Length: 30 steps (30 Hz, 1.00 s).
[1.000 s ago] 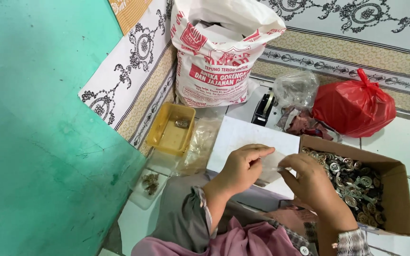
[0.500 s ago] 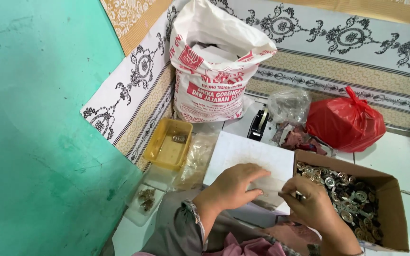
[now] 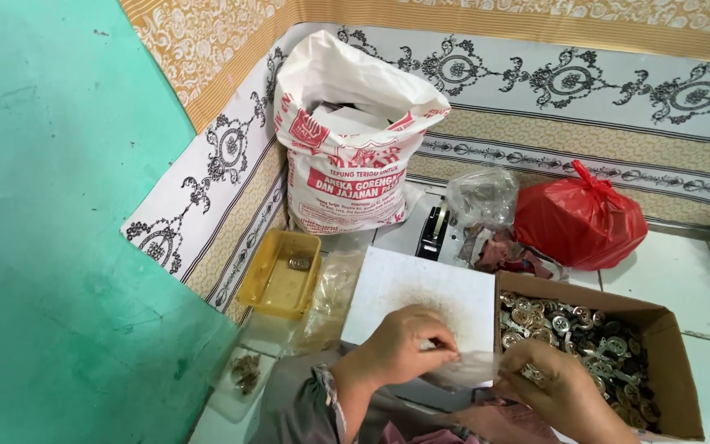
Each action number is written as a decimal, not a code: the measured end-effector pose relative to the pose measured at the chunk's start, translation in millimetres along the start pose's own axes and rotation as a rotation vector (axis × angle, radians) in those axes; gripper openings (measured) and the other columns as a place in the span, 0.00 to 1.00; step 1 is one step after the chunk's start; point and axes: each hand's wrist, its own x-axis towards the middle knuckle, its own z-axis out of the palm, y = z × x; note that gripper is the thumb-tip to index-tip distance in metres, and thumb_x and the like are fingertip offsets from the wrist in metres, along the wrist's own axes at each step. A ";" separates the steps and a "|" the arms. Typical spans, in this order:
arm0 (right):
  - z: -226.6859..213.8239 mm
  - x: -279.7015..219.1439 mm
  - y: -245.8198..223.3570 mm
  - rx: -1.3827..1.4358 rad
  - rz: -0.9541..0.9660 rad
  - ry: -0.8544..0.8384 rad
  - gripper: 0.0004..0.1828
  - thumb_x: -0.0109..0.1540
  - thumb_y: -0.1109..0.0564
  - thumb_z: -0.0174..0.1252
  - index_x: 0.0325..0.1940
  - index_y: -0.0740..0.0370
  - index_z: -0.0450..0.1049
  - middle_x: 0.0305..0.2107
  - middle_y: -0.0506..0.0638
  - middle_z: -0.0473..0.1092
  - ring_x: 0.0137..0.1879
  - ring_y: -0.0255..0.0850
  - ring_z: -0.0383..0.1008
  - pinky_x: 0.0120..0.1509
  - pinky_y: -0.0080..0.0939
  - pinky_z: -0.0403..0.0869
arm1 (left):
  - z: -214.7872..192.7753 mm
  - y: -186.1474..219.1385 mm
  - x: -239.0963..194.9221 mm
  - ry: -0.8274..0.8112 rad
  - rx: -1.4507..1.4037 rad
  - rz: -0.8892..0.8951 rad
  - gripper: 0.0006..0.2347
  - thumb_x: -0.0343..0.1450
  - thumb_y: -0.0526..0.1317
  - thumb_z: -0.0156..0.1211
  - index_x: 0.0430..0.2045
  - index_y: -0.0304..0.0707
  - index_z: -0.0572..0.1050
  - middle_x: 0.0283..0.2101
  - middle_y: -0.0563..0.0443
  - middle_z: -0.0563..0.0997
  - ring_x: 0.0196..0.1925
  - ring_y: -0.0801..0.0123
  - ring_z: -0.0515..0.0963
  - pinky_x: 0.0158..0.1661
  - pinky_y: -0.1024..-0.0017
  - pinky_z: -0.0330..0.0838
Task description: Sorting small metal hardware components from a bulk container and placing them into individual plastic bags for packaging.
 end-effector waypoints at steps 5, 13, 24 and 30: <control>0.8 2.0 7.4 -0.048 -0.030 0.097 0.30 0.45 0.62 0.75 0.51 0.55 0.79 0.28 0.46 0.86 0.31 0.34 0.89 0.34 0.32 0.89 | 15.6 -13.8 0.1 0.002 -0.059 -0.075 0.04 0.65 0.30 0.72 0.25 0.38 0.81 0.26 0.53 0.80 0.26 0.71 0.73 0.34 0.74 0.68; 12.3 77.9 34.1 -0.166 -0.114 0.384 0.09 0.54 0.66 0.66 0.38 0.66 0.84 0.35 0.53 0.81 0.34 0.40 0.80 0.38 0.35 0.79 | 41.6 -93.8 56.7 0.138 0.176 -0.265 0.04 0.66 0.36 0.65 0.29 0.38 0.83 0.33 0.51 0.84 0.34 0.64 0.81 0.38 0.70 0.75; 63.6 81.3 110.5 -0.155 -0.180 0.529 0.12 0.53 0.66 0.65 0.41 0.63 0.80 0.36 0.52 0.78 0.41 0.44 0.76 0.49 0.41 0.75 | 65.5 -149.9 37.1 0.123 0.369 -0.051 0.00 0.64 0.33 0.64 0.24 0.40 0.80 0.32 0.53 0.83 0.34 0.58 0.78 0.41 0.65 0.72; 120.4 23.7 168.9 -0.267 -0.174 0.318 0.06 0.50 0.64 0.67 0.30 0.56 0.82 0.30 0.43 0.80 0.40 0.38 0.79 0.48 0.39 0.78 | 85.6 -165.8 -50.4 -0.126 0.390 -0.062 0.04 0.66 0.33 0.60 0.23 0.38 0.82 0.31 0.54 0.83 0.33 0.57 0.78 0.43 0.63 0.70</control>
